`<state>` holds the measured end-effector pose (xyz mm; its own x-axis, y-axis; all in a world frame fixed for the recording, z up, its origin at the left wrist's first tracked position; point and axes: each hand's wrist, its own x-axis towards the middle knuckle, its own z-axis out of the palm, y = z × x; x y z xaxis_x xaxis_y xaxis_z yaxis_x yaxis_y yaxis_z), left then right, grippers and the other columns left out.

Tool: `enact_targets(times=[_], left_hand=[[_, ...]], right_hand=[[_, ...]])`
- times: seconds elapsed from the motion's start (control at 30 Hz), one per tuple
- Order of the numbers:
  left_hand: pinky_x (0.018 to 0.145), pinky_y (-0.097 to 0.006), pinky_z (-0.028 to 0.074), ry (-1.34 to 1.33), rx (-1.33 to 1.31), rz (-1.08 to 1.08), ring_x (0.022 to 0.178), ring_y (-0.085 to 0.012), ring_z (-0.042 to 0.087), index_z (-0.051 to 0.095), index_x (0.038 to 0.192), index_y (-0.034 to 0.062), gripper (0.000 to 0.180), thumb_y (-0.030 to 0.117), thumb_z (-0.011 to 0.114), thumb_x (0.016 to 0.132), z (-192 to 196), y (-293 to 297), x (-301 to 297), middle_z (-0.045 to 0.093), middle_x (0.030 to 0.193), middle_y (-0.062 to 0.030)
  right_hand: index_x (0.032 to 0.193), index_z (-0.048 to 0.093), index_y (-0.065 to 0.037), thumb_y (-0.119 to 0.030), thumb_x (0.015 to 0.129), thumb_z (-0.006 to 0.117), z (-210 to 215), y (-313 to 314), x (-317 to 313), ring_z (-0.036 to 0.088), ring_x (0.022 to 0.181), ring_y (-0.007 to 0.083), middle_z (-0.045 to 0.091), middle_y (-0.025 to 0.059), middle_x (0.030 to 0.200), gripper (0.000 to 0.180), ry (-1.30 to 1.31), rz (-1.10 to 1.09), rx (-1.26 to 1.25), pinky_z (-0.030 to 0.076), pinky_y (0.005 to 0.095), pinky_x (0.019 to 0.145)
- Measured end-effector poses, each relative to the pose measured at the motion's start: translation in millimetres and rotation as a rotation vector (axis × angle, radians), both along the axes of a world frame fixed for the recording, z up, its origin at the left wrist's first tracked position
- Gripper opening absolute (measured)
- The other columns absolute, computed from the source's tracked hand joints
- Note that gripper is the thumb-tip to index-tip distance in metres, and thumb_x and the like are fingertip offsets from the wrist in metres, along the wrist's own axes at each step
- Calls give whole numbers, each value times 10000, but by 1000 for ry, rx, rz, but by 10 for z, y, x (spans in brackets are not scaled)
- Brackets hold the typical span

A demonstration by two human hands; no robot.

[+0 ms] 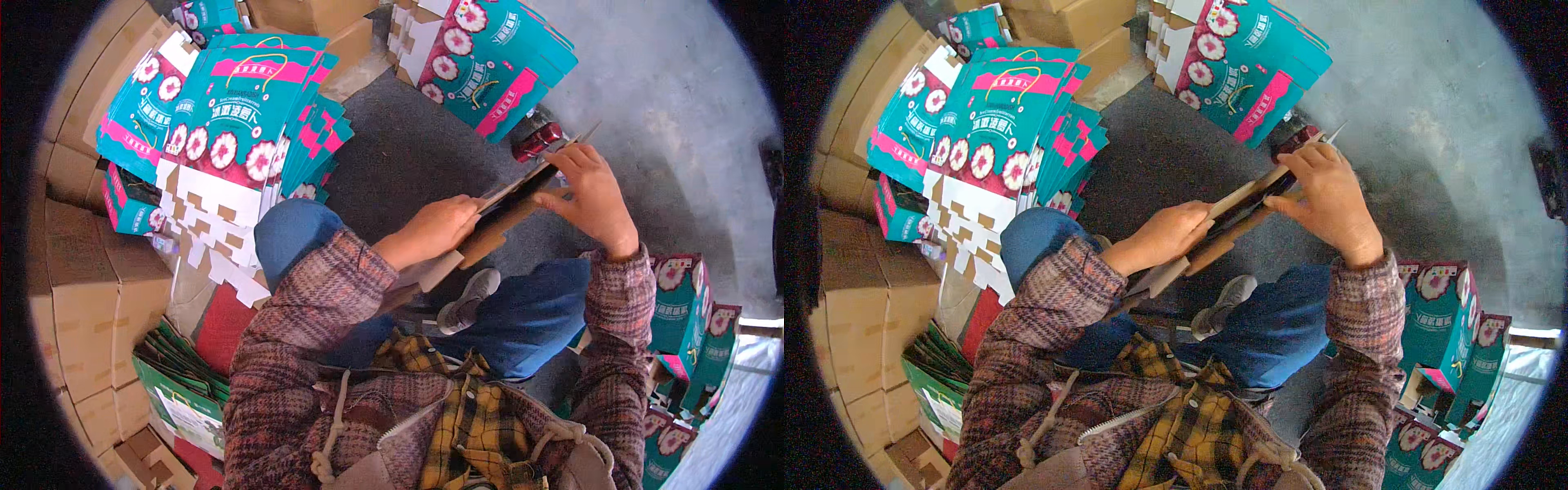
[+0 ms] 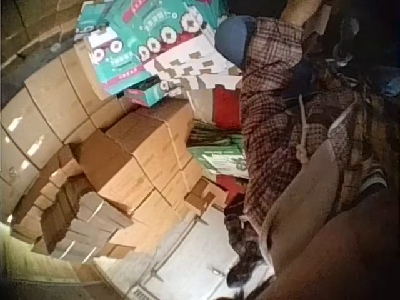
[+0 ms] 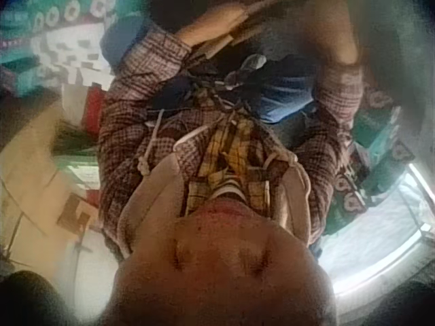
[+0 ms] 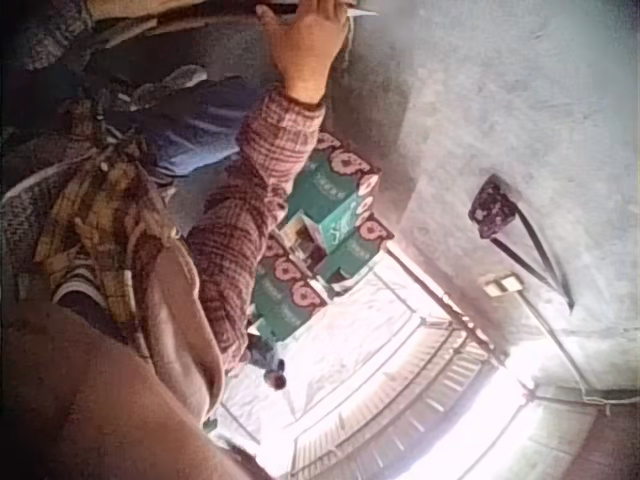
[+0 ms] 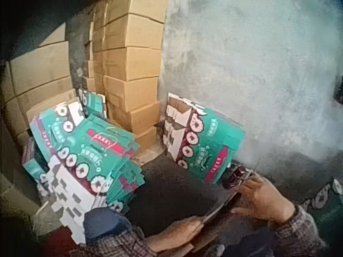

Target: Manually folding and assembling decorative cardboard gift boxes.

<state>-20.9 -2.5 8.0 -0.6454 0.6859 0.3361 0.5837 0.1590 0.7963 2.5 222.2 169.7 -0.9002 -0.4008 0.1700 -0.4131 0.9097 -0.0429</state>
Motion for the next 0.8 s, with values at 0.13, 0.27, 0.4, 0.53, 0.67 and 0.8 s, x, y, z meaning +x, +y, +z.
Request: enact_targets(times=[0.13, 0.27, 0.4, 0.53, 0.67, 0.8], left_hand=[[727, -459, 472, 29, -15, -4, 841, -402, 570, 523, 955, -13, 200, 181, 503, 917, 25, 2, 42, 555, 911, -205], [739, -451, 475, 8, -16, -25, 853, -393, 576, 536, 979, -23, 215, 179, 496, 917, 50, -69, 68, 562, 922, -208], [756, -445, 476, 41, 19, -63, 856, -395, 575, 544, 1000, -28, 233, 184, 489, 920, 19, -78, 128, 565, 920, -201], [759, -449, 474, 46, 4, -122, 870, -399, 572, 549, 1005, -19, 227, 183, 486, 921, -5, -77, 143, 565, 911, -198], [786, -402, 491, -88, 12, -73, 904, -341, 604, 562, 1021, 9, 227, 202, 496, 922, 130, -150, -53, 602, 998, -172], [835, -329, 475, -160, 535, 444, 996, -197, 601, 584, 1093, 60, 238, 210, 505, 926, 217, -686, -610, 622, 1078, -101]], right_hand=[[1027, 627, -59, -268, 601, 784, -6, -66, 12, 514, 1034, 287, 575, 101, 985, 499, 91, -6, 170, 402, 414, 942], [1010, 628, -72, -259, 560, 799, 0, -187, 16, 498, 1057, 286, 561, 85, 1035, 516, 91, 68, 302, 385, 430, 965], [1029, 635, -75, -227, 553, 786, -23, -350, 23, 456, 1135, 315, 534, 104, 1124, 522, 57, 72, 336, 376, 426, 977], [905, 665, -101, -281, 625, 769, -309, -231, -20, 545, 1019, 306, 581, 105, 1044, 349, -84, 267, 241, 453, 419, 859], [883, 680, -85, -360, 808, 644, -614, 112, -113, 615, 738, 366, 643, 151, 776, 287, -365, 219, 28, 477, 463, 674], [878, 676, -72, -285, 819, 663, -569, 360, -134, 604, 753, 383, 620, 190, 771, 222, -258, 27, 0, 467, 435, 646]])
